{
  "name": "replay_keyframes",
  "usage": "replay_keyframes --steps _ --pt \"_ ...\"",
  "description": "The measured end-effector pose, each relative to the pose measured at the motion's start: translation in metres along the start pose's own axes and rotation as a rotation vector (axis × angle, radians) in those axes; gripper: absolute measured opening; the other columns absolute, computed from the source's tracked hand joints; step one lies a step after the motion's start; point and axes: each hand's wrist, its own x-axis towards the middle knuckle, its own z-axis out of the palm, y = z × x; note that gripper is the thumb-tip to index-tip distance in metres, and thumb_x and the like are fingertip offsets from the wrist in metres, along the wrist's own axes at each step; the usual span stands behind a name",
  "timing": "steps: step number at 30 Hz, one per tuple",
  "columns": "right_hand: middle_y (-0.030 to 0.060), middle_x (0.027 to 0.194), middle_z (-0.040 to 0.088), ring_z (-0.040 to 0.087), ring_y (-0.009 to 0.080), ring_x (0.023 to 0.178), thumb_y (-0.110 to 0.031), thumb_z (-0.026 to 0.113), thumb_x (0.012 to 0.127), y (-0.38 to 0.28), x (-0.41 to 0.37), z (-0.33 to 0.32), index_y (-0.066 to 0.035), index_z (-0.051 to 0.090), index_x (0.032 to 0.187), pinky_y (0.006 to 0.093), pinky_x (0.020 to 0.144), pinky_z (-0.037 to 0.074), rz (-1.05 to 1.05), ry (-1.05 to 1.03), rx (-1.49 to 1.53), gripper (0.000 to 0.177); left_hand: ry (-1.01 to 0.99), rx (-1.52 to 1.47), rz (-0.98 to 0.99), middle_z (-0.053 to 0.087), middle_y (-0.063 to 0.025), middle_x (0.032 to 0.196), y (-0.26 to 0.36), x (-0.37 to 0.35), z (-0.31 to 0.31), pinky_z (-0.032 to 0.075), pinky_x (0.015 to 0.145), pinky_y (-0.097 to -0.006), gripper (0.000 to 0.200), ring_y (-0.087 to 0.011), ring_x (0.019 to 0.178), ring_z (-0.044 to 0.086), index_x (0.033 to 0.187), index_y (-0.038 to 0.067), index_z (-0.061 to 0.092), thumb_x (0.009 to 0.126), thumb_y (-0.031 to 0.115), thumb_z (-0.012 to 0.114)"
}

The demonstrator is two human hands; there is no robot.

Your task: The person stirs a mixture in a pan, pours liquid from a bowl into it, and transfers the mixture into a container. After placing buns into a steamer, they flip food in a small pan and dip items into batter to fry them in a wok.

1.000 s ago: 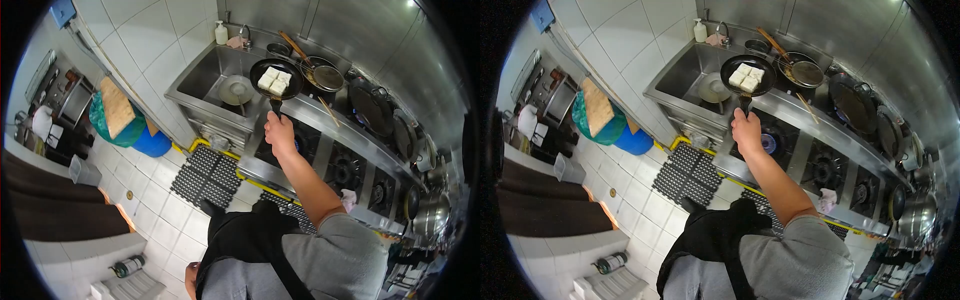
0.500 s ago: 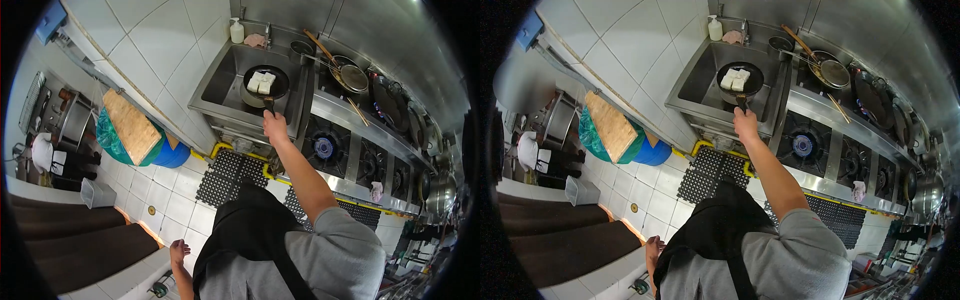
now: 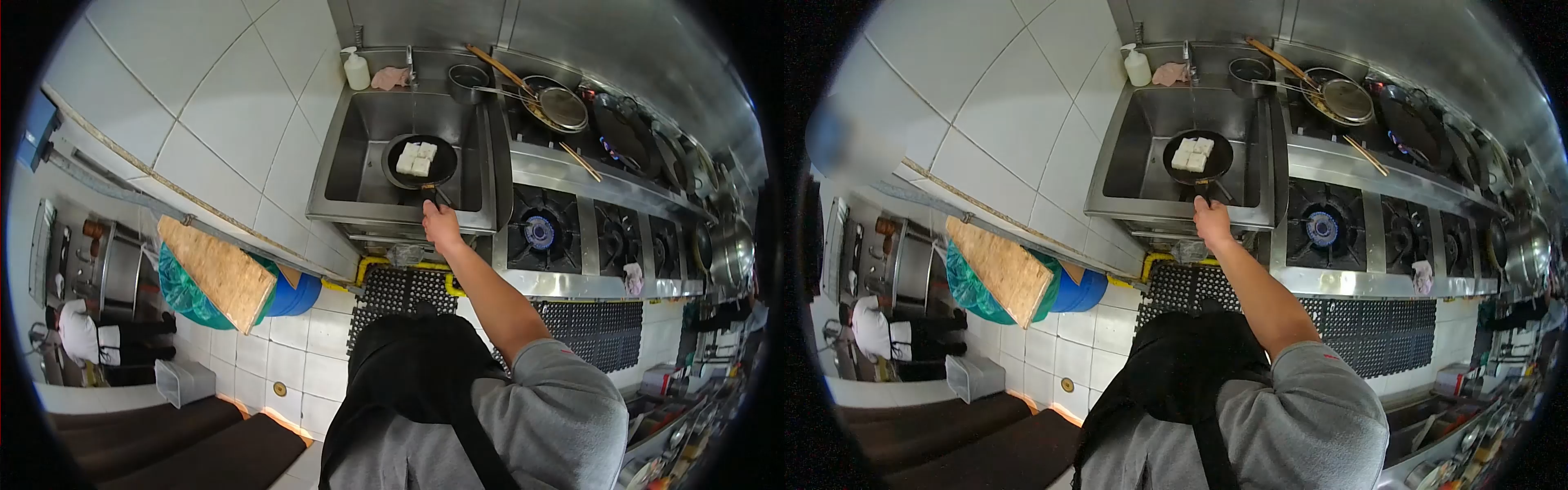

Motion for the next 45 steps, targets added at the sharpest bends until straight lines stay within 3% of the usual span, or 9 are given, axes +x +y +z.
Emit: replay_keyframes --steps 5,9,11,17,19,20,25,36,45 --pt "0.0002 0.068 0.051 0.04 0.0106 0.05 -0.037 0.064 0.108 0.018 -0.01 0.021 -0.007 0.057 0.094 0.0309 0.042 0.028 0.05 0.073 0.068 0.033 -0.044 0.155 0.141 0.074 -0.0176 0.097 -0.023 0.051 -0.069 0.062 0.069 -0.0462 0.04 -0.0323 0.086 0.075 0.124 -0.003 0.065 0.107 0.032 0.061" --pt "0.0017 0.065 0.053 0.041 0.0114 0.047 -0.037 0.064 0.108 -0.001 -0.018 0.046 -0.006 0.058 0.09 0.0316 0.041 0.03 -0.059 0.171 -0.007 0.036 0.004 0.636 0.548 0.074 -0.0183 0.099 -0.047 0.111 -0.132 0.062 0.07 -0.0467 0.04 -0.0331 0.087 0.075 0.125 -0.004 0.065 0.107 0.032 0.06" --pt "0.0153 0.067 0.064 0.06 0.0252 0.061 -0.035 0.067 0.104 -0.031 -0.025 0.057 0.007 0.069 0.088 0.0463 0.06 0.049 -0.287 0.267 -0.163 0.045 -0.026 -0.119 0.041 0.073 -0.0207 0.104 -0.015 0.101 -0.17 0.063 0.07 -0.0476 0.042 -0.0344 0.086 0.076 0.129 -0.005 0.061 0.108 0.032 0.059" --pt "0.0403 0.096 0.069 0.066 0.0588 0.104 -0.04 0.063 0.104 -0.201 -0.087 0.1 0.011 0.065 0.093 0.0556 0.091 0.052 -0.8 0.459 -0.612 0.053 -0.054 -0.258 0.008 0.074 -0.022 0.113 -0.029 0.138 -0.19 0.064 0.071 -0.0481 0.039 -0.0354 0.085 0.076 0.129 -0.001 0.065 0.106 0.03 0.063" --pt "0.0234 0.072 0.067 0.066 0.0344 0.066 -0.035 0.062 0.105 -0.231 -0.067 0.105 0.007 0.064 0.086 0.0475 0.062 0.05 -1.027 0.5 -0.62 0.045 -0.194 0.368 0.317 0.076 -0.0204 0.113 -0.028 0.148 -0.181 0.064 0.072 -0.0476 0.034 -0.0348 0.084 0.076 0.126 0.002 0.07 0.105 0.028 0.066" --pt "0.0234 0.072 0.067 0.066 0.0344 0.066 -0.035 0.062 0.105 -0.242 -0.07 0.111 0.007 0.064 0.086 0.0475 0.062 0.05 -1.036 0.509 -0.618 0.045 -0.133 0.21 0.254 0.076 -0.0204 0.113 -0.038 0.131 -0.18 0.064 0.072 -0.0476 0.034 -0.0348 0.084 0.076 0.126 0.002 0.07 0.105 0.028 0.066" --pt "-0.0071 0.064 0.037 0.026 0.0067 0.048 -0.031 0.061 0.106 -0.226 -0.087 0.132 -0.009 0.055 0.092 0.027 0.044 0.018 -0.287 0.017 0.075 0.026 -0.161 0.182 0.213 0.076 -0.0204 0.113 -0.068 0.136 -0.172 0.063 0.072 -0.0476 0.034 -0.0349 0.084 0.076 0.124 0.002 0.07 0.104 0.028 0.066" --pt "-0.0022 0.063 0.047 0.039 0.0112 0.049 -0.033 0.064 0.106 0.065 -0.044 0.104 -0.007 0.059 0.088 0.0326 0.043 0.028 0.008 0.11 0.079 0.031 -0.148 -0.14 -0.071 0.076 -0.0206 0.111 -0.055 0.098 -0.205 0.063 0.072 -0.0476 0.033 -0.035 0.085 0.076 0.122 0.001 0.071 0.103 0.028 0.066" --pt "-0.0047 0.063 0.047 0.039 0.0073 0.048 -0.033 0.061 0.11 0.079 -0.147 0.059 -0.007 0.061 0.092 0.0284 0.041 0.027 -0.079 0.128 0.243 0.031 -0.246 0.009 -0.086 0.076 -0.0207 0.11 -0.039 0.112 -0.222 0.062 0.072 -0.0477 0.033 -0.0352 0.085 0.076 0.12 0.001 0.071 0.102 0.029 0.065"
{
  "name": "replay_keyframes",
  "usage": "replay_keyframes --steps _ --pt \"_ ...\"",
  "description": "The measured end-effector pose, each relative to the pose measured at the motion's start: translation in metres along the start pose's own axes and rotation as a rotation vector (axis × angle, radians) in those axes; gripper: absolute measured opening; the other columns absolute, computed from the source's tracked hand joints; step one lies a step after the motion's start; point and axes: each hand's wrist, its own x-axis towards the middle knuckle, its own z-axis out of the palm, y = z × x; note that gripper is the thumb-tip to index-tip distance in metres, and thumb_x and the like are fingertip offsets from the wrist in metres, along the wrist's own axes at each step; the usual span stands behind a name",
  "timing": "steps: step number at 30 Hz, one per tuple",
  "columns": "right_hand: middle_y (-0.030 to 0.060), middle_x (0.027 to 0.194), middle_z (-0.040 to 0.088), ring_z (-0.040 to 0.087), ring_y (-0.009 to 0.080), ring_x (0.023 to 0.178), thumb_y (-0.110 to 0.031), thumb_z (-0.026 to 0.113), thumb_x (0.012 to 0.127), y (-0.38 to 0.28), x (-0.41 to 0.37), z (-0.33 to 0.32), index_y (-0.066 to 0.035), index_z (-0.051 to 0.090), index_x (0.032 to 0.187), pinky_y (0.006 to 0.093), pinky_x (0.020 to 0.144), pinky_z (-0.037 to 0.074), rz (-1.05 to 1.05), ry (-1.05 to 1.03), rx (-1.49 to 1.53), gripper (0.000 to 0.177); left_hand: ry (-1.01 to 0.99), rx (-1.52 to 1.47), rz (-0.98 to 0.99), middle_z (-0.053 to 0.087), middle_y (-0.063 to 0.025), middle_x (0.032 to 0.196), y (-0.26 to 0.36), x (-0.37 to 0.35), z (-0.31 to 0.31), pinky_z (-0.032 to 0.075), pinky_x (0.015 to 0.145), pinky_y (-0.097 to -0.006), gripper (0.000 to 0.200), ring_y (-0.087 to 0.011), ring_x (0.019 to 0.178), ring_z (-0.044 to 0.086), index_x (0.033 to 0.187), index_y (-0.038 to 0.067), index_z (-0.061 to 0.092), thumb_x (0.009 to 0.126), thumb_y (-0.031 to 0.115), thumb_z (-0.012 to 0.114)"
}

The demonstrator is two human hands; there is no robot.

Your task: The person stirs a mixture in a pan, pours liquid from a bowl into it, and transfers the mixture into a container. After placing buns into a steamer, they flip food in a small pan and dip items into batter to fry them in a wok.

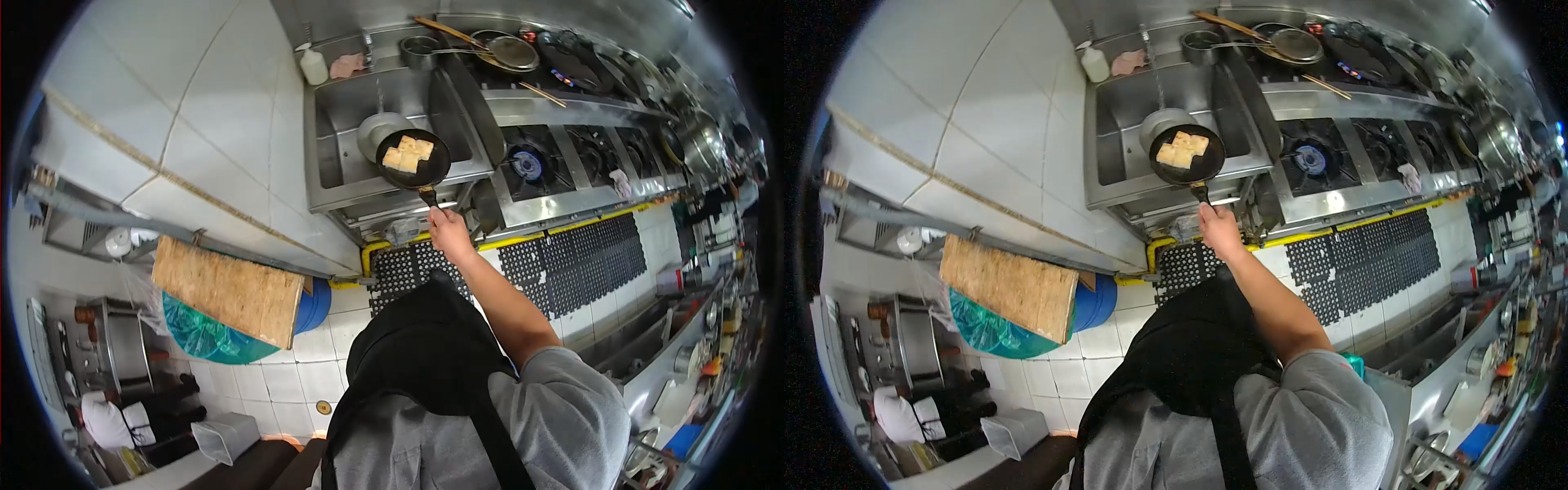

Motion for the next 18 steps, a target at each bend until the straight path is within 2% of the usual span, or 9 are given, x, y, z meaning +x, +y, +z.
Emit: replay_keyframes --steps 2,6,8,10,16,18 --pt "-0.0054 0.062 0.046 0.037 0.0065 0.046 -0.033 0.061 0.11 -0.02 -0.025 -0.009 -0.008 0.061 0.093 0.0276 0.041 0.026 -0.09 0.062 -0.021 0.03 -0.026 0.043 0.013 0.077 -0.0207 0.109 0.016 0.016 -0.007 0.062 0.072 -0.0477 0.033 -0.0352 0.085 0.076 0.119 0.001 0.071 0.102 0.029 0.065" --pt "-0.0053 0.062 0.045 0.037 0.0057 0.045 -0.031 0.061 0.11 -0.068 -0.071 -0.04 -0.006 0.06 0.097 0.0269 0.04 0.025 -0.086 0.098 0.034 0.028 -0.066 0.111 0.045 0.077 -0.0208 0.109 0.054 0.042 -0.013 0.062 0.072 -0.0477 0.033 -0.0353 0.086 0.076 0.118 0.001 0.072 0.102 0.029 0.065" --pt "-0.0044 0.06 0.041 0.031 0.0061 0.043 -0.032 0.06 0.112 -0.093 -0.088 -0.059 -0.005 0.058 0.097 0.0271 0.041 0.023 -0.126 0.132 0.067 0.031 -0.077 0.128 0.059 0.077 -0.0208 0.108 0.075 0.054 -0.013 0.062 0.072 -0.0477 0.033 -0.0353 0.086 0.076 0.118 0.001 0.072 0.102 0.029 0.065" --pt "-0.0047 0.06 0.043 0.033 0.0058 0.043 -0.032 0.061 0.111 -0.109 -0.1 -0.08 -0.005 0.059 0.098 0.0272 0.04 0.023 -0.142 0.145 0.134 0.03 -0.081 0.135 0.075 0.077 -0.0208 0.108 0.098 0.062 -0.011 0.062 0.072 -0.0477 0.033 -0.0354 0.086 0.076 0.118 0.001 0.072 0.102 0.029 0.065" --pt "-0.0054 0.06 0.042 0.032 0.0054 0.043 -0.031 0.061 0.111 -0.143 -0.105 -0.156 -0.005 0.059 0.098 0.0275 0.039 0.023 -0.167 0.344 0.064 0.029 -0.09 0.154 0.104 0.077 -0.0209 0.107 0.157 0.067 0.01 0.061 0.073 -0.0477 0.033 -0.0355 0.086 0.076 0.116 0.001 0.072 0.101 0.029 0.065" --pt "-0.0044 0.06 0.045 0.036 0.0067 0.043 -0.032 0.062 0.11 -0.146 -0.096 -0.19 -0.004 0.06 0.096 0.0287 0.039 0.025 -0.175 0.365 0.042 0.031 -0.089 0.158 0.099 0.077 -0.0209 0.107 0.172 0.064 0.021 0.061 0.073 -0.0477 0.033 -0.0355 0.086 0.076 0.116 0.001 0.072 0.101 0.029 0.065"
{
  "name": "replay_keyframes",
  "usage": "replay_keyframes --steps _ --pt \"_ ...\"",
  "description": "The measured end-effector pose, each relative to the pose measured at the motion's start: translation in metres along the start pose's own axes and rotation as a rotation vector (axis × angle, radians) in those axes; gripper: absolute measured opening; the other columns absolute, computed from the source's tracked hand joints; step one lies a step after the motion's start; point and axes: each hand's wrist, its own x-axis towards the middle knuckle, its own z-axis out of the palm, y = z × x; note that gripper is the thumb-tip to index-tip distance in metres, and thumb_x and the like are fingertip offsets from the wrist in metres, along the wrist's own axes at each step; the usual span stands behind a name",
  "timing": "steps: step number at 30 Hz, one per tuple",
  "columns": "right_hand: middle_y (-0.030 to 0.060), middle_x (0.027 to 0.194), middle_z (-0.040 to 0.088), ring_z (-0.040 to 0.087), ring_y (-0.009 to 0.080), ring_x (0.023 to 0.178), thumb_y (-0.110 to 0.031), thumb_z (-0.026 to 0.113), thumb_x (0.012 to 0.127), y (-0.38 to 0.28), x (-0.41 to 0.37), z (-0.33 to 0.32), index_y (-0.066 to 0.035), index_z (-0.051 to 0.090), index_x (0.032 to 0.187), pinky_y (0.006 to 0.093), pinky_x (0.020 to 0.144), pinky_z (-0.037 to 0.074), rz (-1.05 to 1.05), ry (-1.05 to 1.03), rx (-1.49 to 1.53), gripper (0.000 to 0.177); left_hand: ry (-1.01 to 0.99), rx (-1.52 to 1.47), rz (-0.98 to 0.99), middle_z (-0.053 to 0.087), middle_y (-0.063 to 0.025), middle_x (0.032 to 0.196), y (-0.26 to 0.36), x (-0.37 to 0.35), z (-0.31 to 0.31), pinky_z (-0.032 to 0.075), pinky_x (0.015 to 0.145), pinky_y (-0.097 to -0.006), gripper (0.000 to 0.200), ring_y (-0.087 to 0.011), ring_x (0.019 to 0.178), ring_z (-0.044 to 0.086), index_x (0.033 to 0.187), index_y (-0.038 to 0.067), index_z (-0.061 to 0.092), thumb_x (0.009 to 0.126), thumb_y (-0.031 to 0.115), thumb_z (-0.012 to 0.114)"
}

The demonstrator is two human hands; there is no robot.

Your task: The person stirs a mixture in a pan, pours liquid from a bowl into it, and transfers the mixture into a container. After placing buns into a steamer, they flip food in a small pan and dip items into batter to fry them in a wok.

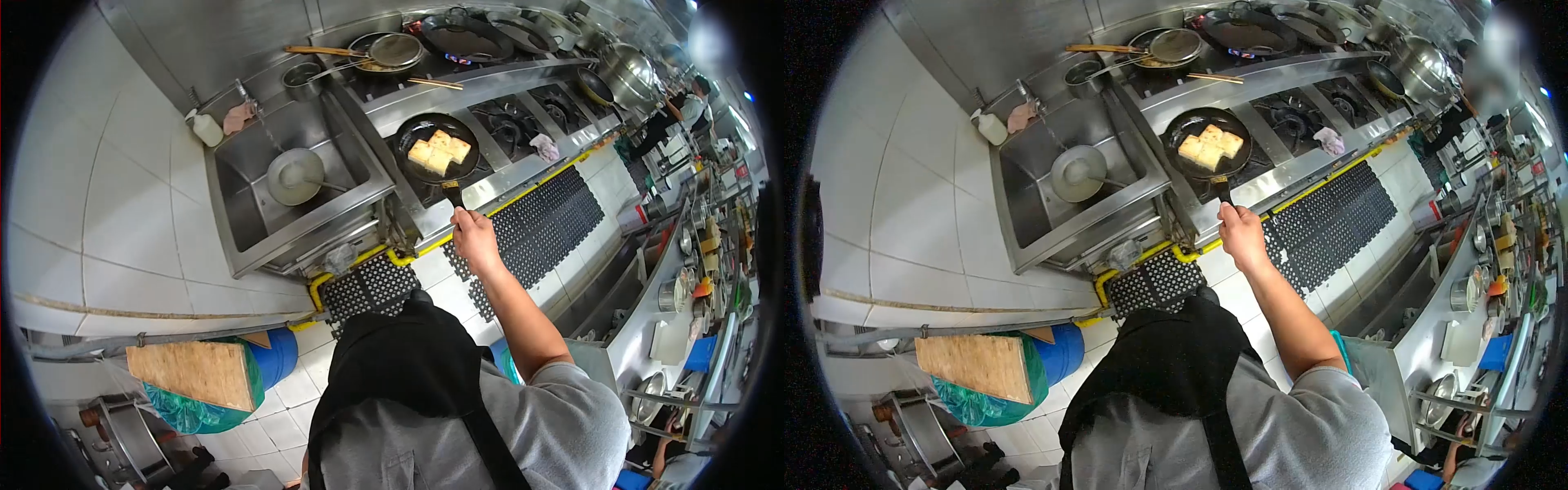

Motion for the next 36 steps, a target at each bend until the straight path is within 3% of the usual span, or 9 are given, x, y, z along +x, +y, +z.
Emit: replay_keyframes --steps 2,8,15,22,25,27,31,33,36 --pt "-0.0024 0.061 0.05 0.04 0.0087 0.045 -0.033 0.063 0.108 0.008 0.024 -0.025 -0.002 0.063 0.092 0.0303 0.041 0.03 -0.061 0.148 -0.236 0.034 0.005 0.002 -0.018 0.077 -0.0209 0.106 0.009 -0.007 0.011 0.061 0.073 -0.0478 0.032 -0.0355 0.086 0.076 0.115 0.001 0.072 0.101 0.029 0.065" --pt "0.0046 0.067 0.061 0.053 0.0141 0.059 -0.034 0.065 0.104 0.085 0.129 -0.109 0.002 0.066 0.083 0.0338 0.055 0.043 -0.165 0.165 -0.336 0.042 0.044 0.019 -0.104 0.077 -0.021 0.106 0.017 -0.045 0.038 0.061 0.073 -0.0478 0.032 -0.0356 0.087 0.076 0.114 0.0 0.073 0.1 0.029 0.065" --pt "-0.0017 0.068 0.055 0.045 0.0071 0.055 -0.031 0.065 0.108 0.106 0.187 -0.12 -0.003 0.065 0.089 0.0273 0.05 0.034 -0.08 0.106 -0.233 0.033 0.092 0.04 -0.212 0.077 -0.0211 0.105 0.015 -0.102 0.06 0.061 0.073 -0.0478 0.032 -0.0358 0.087 0.076 0.112 0.0 0.073 0.1 0.029 0.065" --pt "-0.0011 0.068 0.056 0.046 0.0089 0.055 -0.029 0.065 0.107 0.102 0.207 -0.124 -0.002 0.066 0.089 0.0288 0.051 0.035 -0.086 0.07 -0.218 0.033 0.135 0.022 -0.252 0.077 -0.0212 0.103 0.007 -0.144 0.062 0.06 0.073 -0.0478 0.032 -0.0359 0.087 0.076 0.111 0.0 0.074 0.099 0.029 0.065" --pt "0.0018 0.069 0.059 0.05 0.0112 0.06 -0.033 0.066 0.105 0.091 0.209 -0.129 -0.001 0.066 0.086 0.0308 0.056 0.04 -0.037 0.043 -0.269 0.037 0.143 0.019 -0.263 0.077 -0.0212 0.103 0.011 -0.149 0.066 0.06 0.073 -0.0479 0.032 -0.0359 0.087 0.076 0.11 0.0 0.074 0.099 0.029 0.065" --pt "0.0 0.065 0.056 0.047 0.0097 0.053 -0.036 0.065 0.105 0.083 0.21 -0.131 0.0 0.068 0.092 0.0296 0.048 0.036 -0.004 0.012 -0.299 0.039 0.147 0.017 -0.265 0.078 -0.0212 0.103 0.013 -0.151 0.068 0.06 0.073 -0.0479 0.032 -0.036 0.087 0.076 0.11 0.0 0.074 0.099 0.029 0.065" --pt "0.0007 0.065 0.056 0.046 0.0105 0.051 -0.039 0.064 0.106 0.08 0.215 -0.138 0.001 0.068 0.094 0.0299 0.046 0.036 -0.075 -0.01 -0.34 0.042 0.142 0.018 -0.253 0.078 -0.0213 0.102 0.021 -0.144 0.075 0.06 0.073 -0.0479 0.032 -0.036 0.088 0.075 0.109 0.0 0.074 0.098 0.029 0.065" --pt "0.0033 0.072 0.062 0.053 0.0125 0.062 -0.036 0.067 0.105 0.069 0.21 -0.137 0.001 0.069 0.09 0.0304 0.058 0.043 0.021 -0.019 -0.353 0.04 0.132 0.022 -0.241 0.078 -0.0213 0.102 0.026 -0.136 0.078 0.06 0.073 -0.0479 0.032 -0.0361 0.088 0.075 0.108 0.0 0.074 0.098 0.029 0.065" --pt "0.0039 0.073 0.063 0.054 0.0132 0.064 -0.038 0.069 0.104 0.07 0.212 -0.142 0.003 0.07 0.091 0.0307 0.06 0.044 0.042 -0.022 -0.351 0.043 0.114 0.034 -0.206 0.078 -0.0213 0.101 0.037 -0.115 0.089 0.059 0.073 -0.0479 0.032 -0.0361 0.088 0.075 0.108 0.0 0.074 0.098 0.029 0.065"
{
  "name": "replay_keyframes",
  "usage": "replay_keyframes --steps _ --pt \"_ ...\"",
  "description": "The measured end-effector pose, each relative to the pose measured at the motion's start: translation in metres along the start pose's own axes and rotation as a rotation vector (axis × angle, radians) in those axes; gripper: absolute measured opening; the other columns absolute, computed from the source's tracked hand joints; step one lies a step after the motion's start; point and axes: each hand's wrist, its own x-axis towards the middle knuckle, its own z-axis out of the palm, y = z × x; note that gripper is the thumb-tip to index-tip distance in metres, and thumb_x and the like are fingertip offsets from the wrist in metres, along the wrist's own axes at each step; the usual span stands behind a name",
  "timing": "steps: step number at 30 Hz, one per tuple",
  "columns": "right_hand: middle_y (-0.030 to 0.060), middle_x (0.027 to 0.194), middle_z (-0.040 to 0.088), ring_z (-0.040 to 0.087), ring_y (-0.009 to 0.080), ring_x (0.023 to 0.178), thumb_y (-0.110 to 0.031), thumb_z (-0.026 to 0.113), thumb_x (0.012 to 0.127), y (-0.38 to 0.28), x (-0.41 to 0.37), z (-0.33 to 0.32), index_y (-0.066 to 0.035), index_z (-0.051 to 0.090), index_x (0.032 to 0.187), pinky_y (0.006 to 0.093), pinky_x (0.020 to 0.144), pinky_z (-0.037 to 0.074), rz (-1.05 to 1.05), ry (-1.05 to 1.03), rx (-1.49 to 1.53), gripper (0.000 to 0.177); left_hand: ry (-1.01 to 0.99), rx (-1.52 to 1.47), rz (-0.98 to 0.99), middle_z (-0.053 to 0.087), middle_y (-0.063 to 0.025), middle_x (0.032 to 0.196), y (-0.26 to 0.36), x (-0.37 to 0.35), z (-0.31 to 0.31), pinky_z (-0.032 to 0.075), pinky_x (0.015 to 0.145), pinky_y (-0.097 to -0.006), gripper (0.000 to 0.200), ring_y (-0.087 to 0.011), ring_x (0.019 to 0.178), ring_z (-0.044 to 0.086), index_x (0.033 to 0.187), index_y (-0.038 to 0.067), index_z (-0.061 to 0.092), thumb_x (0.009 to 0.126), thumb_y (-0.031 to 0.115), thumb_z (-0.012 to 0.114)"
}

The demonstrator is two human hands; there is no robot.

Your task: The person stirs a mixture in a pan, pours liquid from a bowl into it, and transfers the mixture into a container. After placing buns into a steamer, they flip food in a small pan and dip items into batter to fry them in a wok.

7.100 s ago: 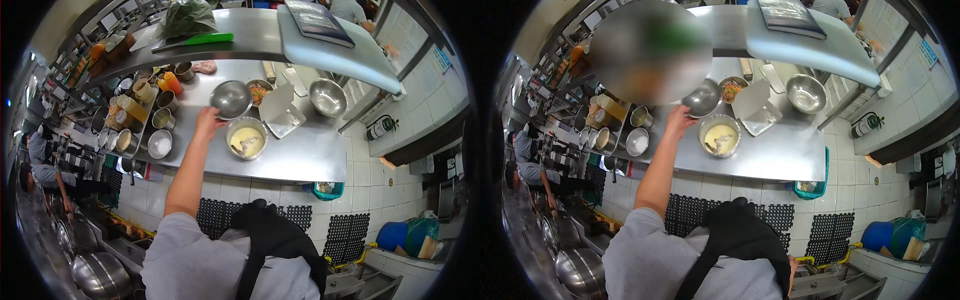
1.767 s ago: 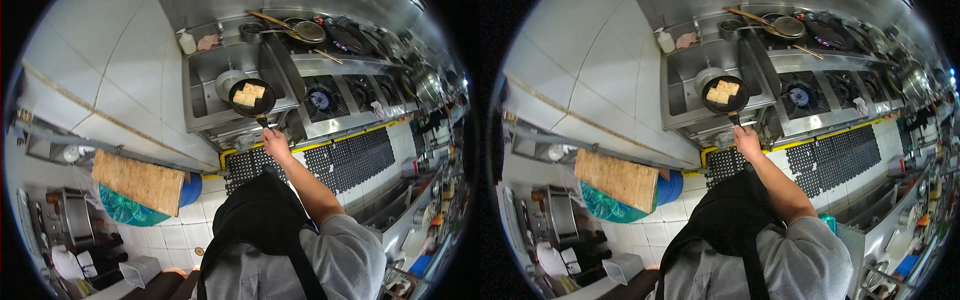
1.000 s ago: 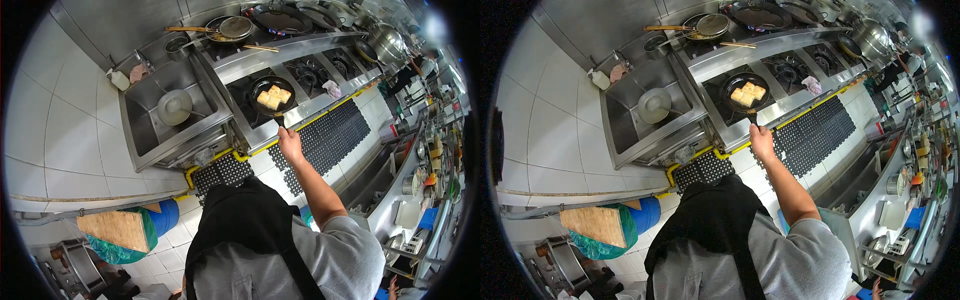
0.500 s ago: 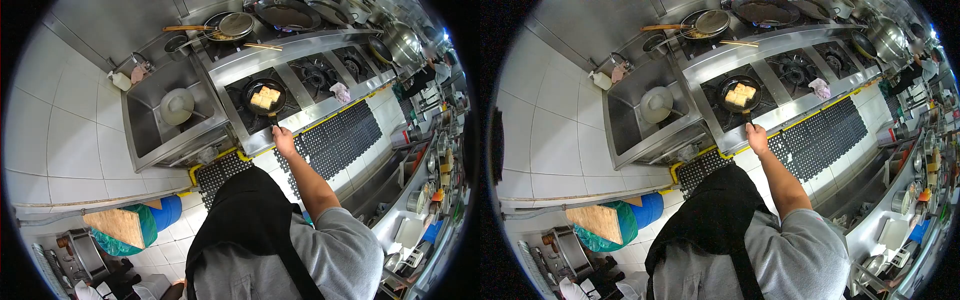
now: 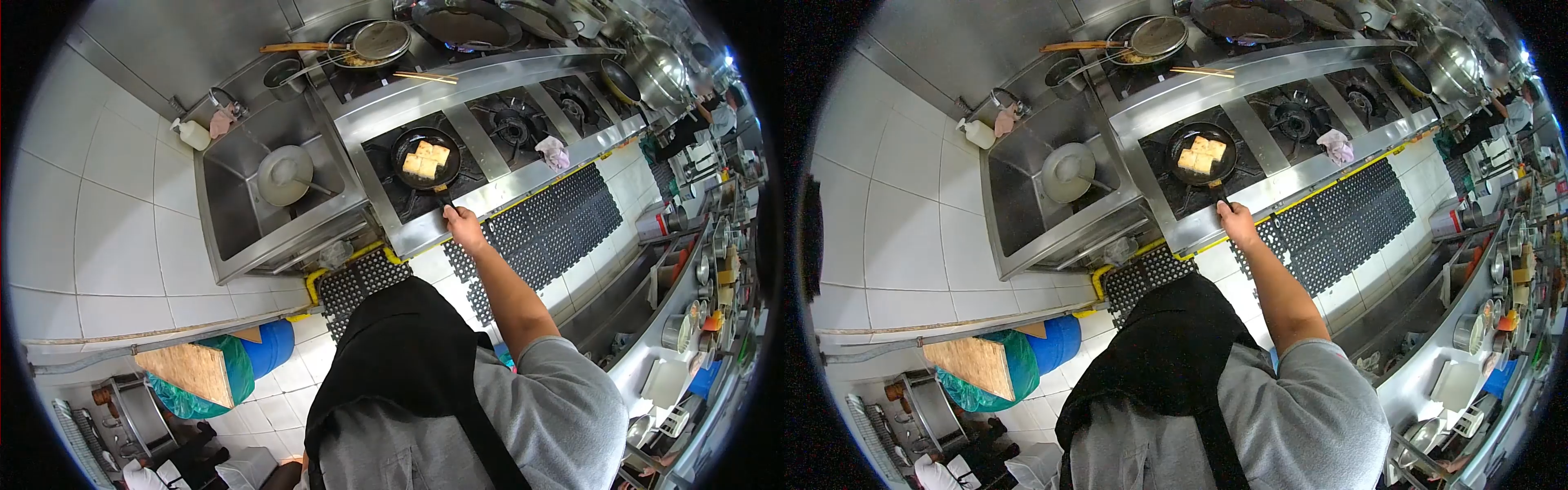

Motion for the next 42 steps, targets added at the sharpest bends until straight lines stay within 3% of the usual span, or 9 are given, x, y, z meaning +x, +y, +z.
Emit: replay_keyframes --steps 10,15,20,21,22,24,27,35,42 --pt "0.0062 0.069 0.061 0.056 0.0123 0.05 -0.064 0.058 0.106 0.004 -0.036 -0.032 0.003 0.065 0.116 0.0278 0.043 0.042 0.094 0.1 0.008 0.068 -0.116 0.1 0.199 0.078 -0.0215 0.1 0.08 0.071 0.051 0.059 0.074 -0.0479 0.033 -0.0363 0.088 0.075 0.105 -0.001 0.075 0.097 0.029 0.065" --pt "0.006 0.062 0.059 0.055 0.0159 0.047 -0.062 0.048 0.111 0.116 -0.056 -0.087 -0.001 0.065 0.098 0.0317 0.043 0.042 0.098 0.086 -0.031 0.064 -0.166 0.205 0.385 0.078 -0.0215 0.099 0.12 0.119 0.076 0.059 0.074 -0.048 0.033 -0.0364 0.088 0.075 0.104 -0.001 0.075 0.097 0.029 0.065" --pt "0.0133 0.07 0.069 0.067 0.0267 0.052 -0.049 0.059 0.107 0.282 -0.096 -0.15 -0.004 0.07 0.085 0.0442 0.047 0.054 0.387 -0.112 -0.773 0.051 -0.119 0.248 0.687 0.078 -0.0216 0.098 0.195 0.161 0.059 0.058 0.074 -0.048 0.033 -0.0364 0.089 0.075 0.103 -0.001 0.076 0.096 0.03 0.065" --pt "0.0161 0.075 0.071 0.07 0.0285 0.055 -0.046 0.058 0.106 0.25 -0.128 -0.14 -0.003 0.07 0.087 0.0466 0.049 0.056 0.684 -0.132 -0.675 0.049 -0.106 0.232 0.725 0.078 -0.0216 0.098 0.218 0.172 0.046 0.058 0.074 -0.048 0.033 -0.0365 0.089 0.075 0.103 -0.001 0.076 0.096 0.03 0.065" --pt "0.0134 0.073 0.069 0.07 0.0272 0.055 -0.039 0.06 0.106 0.266 -0.143 -0.141 -0.005 0.067 0.087 0.0445 0.042 0.053 0.782 -0.126 -0.617 0.04 -0.298 0.551 0.342 0.078 -0.0193 0.091 0.247 0.202 0.029 0.058 0.064 -0.0441 0.026 -0.0276 0.079 0.075 0.091 0.0 0.077 0.09 0.024 0.067" --pt "0.0137 0.073 0.071 0.071 0.0261 0.057 -0.036 0.063 0.105 0.271 -0.17 -0.136 -0.003 0.068 0.09 0.0417 0.048 0.057 0.72 -0.25 -0.412 0.036 -0.066 0.505 0.681 0.075 -0.0177 0.086 0.338 0.158 -0.019 0.056 0.069 -0.044 0.035 -0.0297 0.077 0.073 0.091 0.003 0.076 0.098 0.033 0.059" --pt "0.0144 0.075 0.073 0.073 0.0248 0.061 -0.037 0.066 0.103 0.27 -0.176 -0.117 0.001 0.07 0.097 0.0386 0.053 0.061 0.488 -0.461 -0.712 0.039 -0.237 -0.276 0.805 0.072 -0.0042 0.088 0.46 0.146 -0.078 0.056 0.071 -0.032 0.015 -0.0148 0.075 0.067 0.111 0.005 0.071 0.103 0.017 0.067" --pt "0.0116 0.078 0.07 0.07 0.0229 0.063 -0.029 0.064 0.103 0.155 -0.168 0.037 0.002 0.069 0.107 0.0367 0.054 0.057 0.626 0.072 -0.27 0.032 0.122 -0.502 0.866 0.058 -0.0047 0.074 0.775 0.265 -0.2 0.058 0.062 -0.0358 0.015 -0.0197 0.065 0.065 0.105 0.001 0.067 0.103 0.016 0.068" --pt "0.012 0.085 0.075 0.075 0.0198 0.07 -0.027 0.068 0.103 0.095 -0.206 0.139 0.005 0.071 0.111 0.0343 0.062 0.058 0.445 0.133 -0.352 0.033 -0.383 -1.21 0.642 0.063 -0.0071 0.088 0.932 0.45 -0.252 0.054 0.058 -0.0375 0.008 -0.0228 0.069 0.061 0.106 0.005 0.061 0.098 0.004 0.06"
